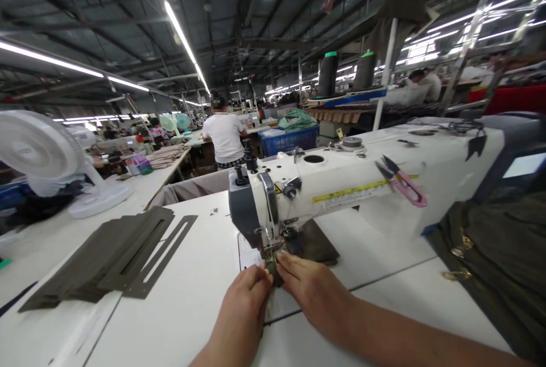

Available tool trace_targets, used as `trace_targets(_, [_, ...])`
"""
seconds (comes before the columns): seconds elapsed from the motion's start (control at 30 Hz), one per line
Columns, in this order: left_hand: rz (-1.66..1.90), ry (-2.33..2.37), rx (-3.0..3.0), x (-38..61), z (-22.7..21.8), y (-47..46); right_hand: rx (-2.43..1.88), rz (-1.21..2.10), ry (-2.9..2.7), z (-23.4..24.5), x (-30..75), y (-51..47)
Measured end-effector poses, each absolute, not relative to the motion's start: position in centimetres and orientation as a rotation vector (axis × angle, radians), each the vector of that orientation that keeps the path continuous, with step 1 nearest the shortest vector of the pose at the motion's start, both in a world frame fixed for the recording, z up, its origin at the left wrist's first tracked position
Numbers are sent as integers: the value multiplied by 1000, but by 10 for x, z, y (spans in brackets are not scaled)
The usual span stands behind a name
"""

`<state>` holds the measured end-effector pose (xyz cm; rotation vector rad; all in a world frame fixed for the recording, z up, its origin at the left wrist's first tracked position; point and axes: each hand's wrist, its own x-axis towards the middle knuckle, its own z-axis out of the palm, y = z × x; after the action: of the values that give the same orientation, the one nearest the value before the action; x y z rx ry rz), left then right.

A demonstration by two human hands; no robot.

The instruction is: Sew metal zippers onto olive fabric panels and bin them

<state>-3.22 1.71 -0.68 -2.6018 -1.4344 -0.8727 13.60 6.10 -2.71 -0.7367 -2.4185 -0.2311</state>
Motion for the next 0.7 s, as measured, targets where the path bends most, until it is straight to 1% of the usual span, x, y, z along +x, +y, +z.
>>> trace_targets(0.37, [-679, -1518, -2530, -33, -12, 33, -733, -122, -2414, -21, 132, 74])
trace_targets(0.7, [-671, -1507, -2538, -34, -10, 37, -769, 8, -2455, -19, 134, 77])
